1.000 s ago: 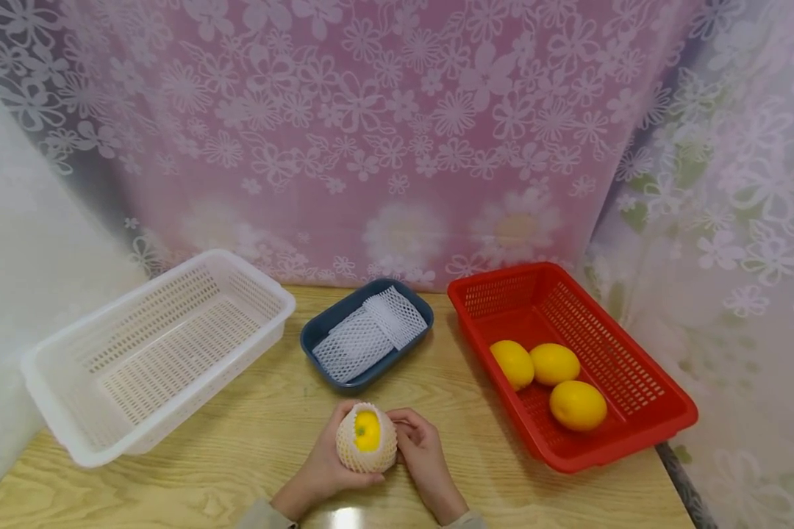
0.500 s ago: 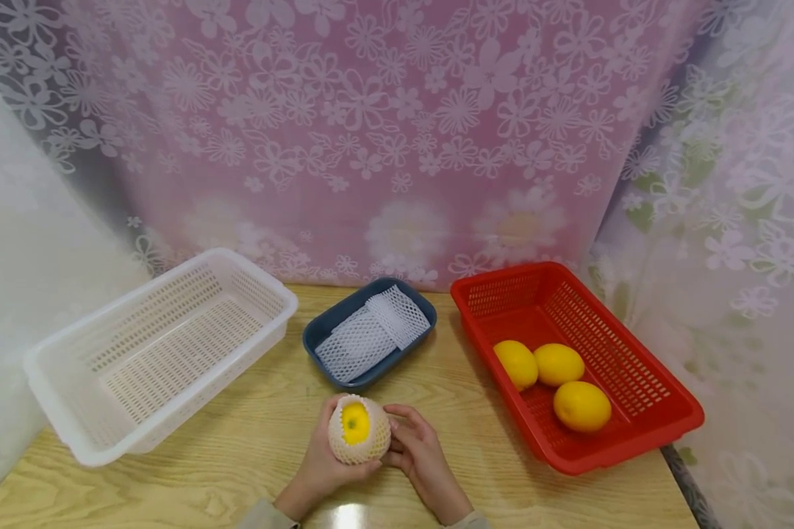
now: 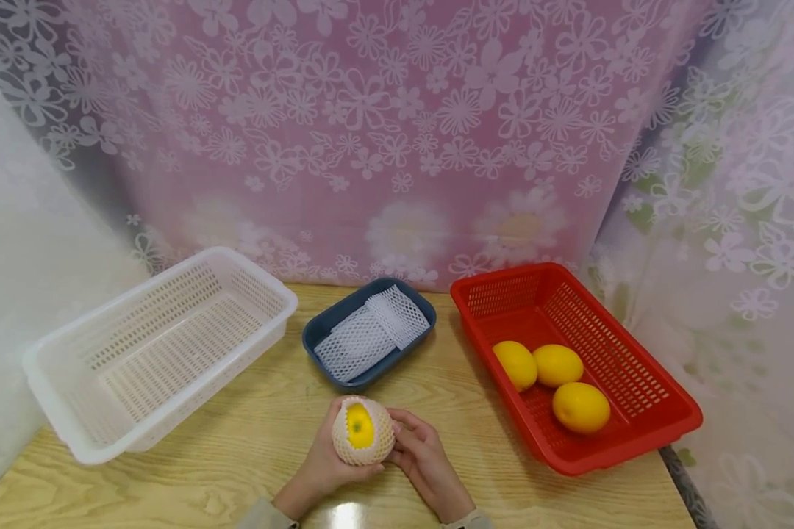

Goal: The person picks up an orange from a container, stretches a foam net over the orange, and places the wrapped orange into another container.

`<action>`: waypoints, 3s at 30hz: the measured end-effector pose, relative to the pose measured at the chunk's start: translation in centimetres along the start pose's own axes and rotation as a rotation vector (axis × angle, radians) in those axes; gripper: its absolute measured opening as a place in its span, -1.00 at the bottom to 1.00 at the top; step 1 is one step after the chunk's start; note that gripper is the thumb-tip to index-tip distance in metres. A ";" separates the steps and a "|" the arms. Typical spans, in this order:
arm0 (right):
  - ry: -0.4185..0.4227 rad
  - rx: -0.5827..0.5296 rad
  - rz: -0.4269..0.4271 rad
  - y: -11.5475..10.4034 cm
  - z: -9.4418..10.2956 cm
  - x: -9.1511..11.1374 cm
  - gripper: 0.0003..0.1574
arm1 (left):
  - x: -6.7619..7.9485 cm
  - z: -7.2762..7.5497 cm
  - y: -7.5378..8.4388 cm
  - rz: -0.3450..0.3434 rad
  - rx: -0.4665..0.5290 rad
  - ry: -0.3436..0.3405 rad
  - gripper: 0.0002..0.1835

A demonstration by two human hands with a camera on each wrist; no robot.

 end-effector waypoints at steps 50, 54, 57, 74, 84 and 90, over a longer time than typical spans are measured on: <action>0.060 0.068 0.042 0.0 0.1 -0.3 -0.60 | 0.0 -0.1 0.2 -0.017 -0.088 0.005 0.02; 0.064 0.108 0.057 0.0 -0.1 -0.4 -0.60 | 0.0 0.1 0.2 -0.031 -0.091 0.031 0.01; 0.065 0.111 0.061 0.1 -0.1 -0.4 -0.61 | 0.0 0.2 0.2 -0.033 -0.077 0.039 0.01; 0.572 0.548 0.448 -1.5 1.3 0.8 -0.74 | 0.2 0.6 0.5 -0.012 -0.077 0.120 -0.02; 0.154 0.566 0.628 -2.3 -0.8 0.8 -0.61 | 0.1 0.5 0.5 -0.061 -0.121 0.074 -0.10; 0.045 0.504 0.607 -2.0 -1.3 0.7 -0.54 | 0.1 0.4 0.4 -0.050 -0.101 0.064 -0.10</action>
Point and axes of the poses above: each hand's wrist, its own x-axis away from the middle knuckle, its own z-axis out of the back of the hand, y = z × x, the point moved 5 cm from there along -x, towards the middle knuckle, and after that the axes turned 5 degrees about x, right-handed, at the moved point
